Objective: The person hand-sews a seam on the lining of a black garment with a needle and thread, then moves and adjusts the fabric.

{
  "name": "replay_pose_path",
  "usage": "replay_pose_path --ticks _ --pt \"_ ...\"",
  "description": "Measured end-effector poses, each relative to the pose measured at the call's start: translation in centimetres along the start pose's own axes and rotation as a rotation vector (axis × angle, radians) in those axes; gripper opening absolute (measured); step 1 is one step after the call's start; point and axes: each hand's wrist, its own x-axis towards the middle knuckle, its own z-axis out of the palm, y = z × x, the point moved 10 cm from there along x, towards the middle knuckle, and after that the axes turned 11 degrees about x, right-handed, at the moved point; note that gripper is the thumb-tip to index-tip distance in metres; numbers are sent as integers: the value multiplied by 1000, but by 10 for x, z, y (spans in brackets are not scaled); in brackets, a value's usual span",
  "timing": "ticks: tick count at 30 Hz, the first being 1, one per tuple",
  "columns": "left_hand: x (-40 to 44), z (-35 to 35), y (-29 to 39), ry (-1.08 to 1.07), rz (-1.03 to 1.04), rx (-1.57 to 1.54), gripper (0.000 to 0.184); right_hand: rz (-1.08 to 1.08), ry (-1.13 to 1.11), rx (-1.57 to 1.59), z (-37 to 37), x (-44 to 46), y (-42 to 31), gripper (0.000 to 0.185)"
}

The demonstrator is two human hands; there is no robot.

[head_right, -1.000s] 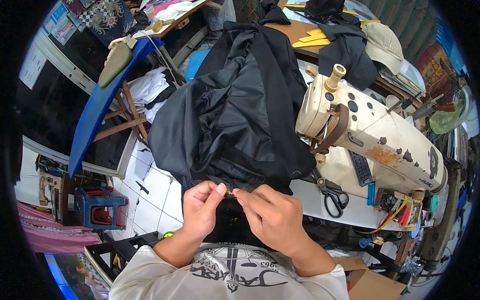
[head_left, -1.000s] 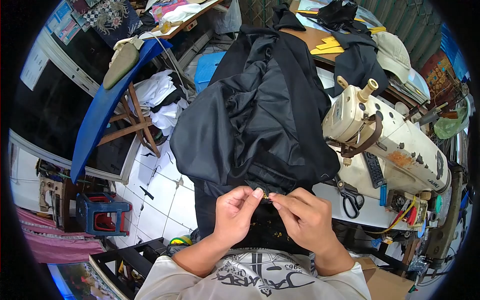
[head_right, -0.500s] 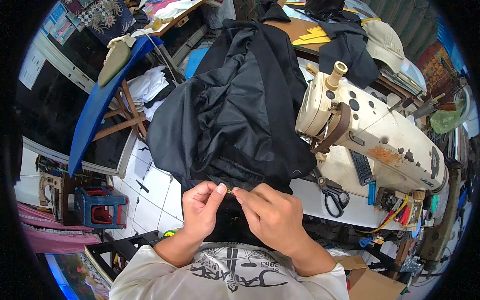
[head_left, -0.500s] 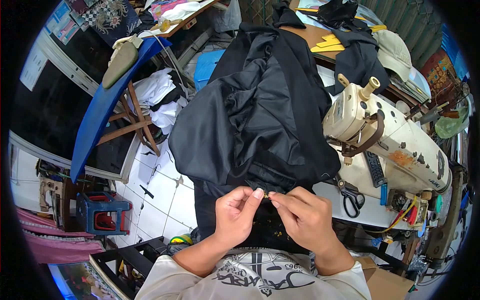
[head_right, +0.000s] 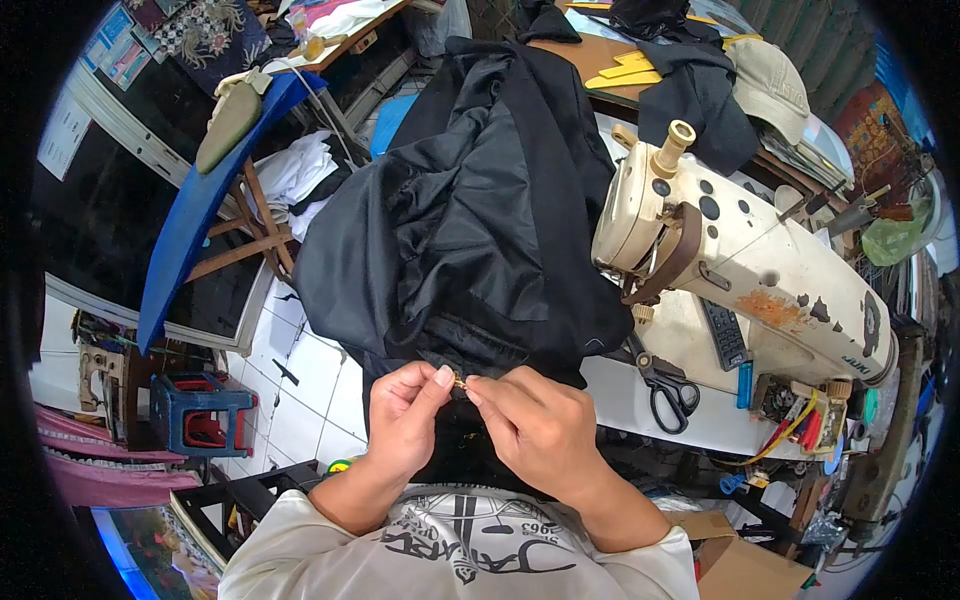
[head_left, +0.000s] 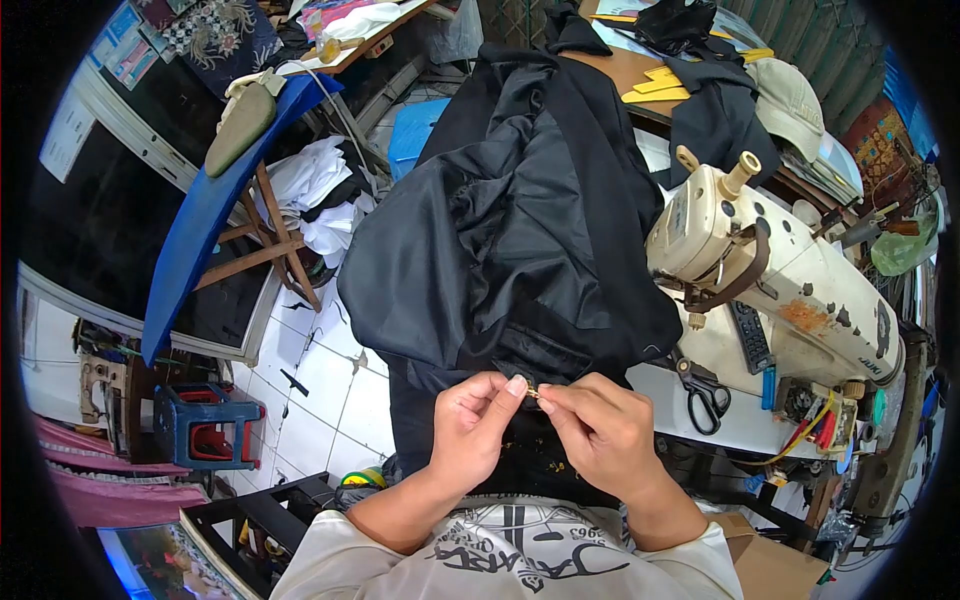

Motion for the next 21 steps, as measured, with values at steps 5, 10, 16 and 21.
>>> replay_pose_path --ticks 5,10,16,21 --pt "1 2 -1 -12 -29 -38 20 -16 -2 18 -1 2 0 12" --pt "0 1 -4 -50 -36 -30 20 -78 15 82 -1 0 1 12" --pt "8 1 -16 -19 -89 -56 21 -435 -265 185 10 -16 -45 24" --pt "4 0 -10 -15 -89 -107 20 -248 -113 230 3 -8 -14 18"
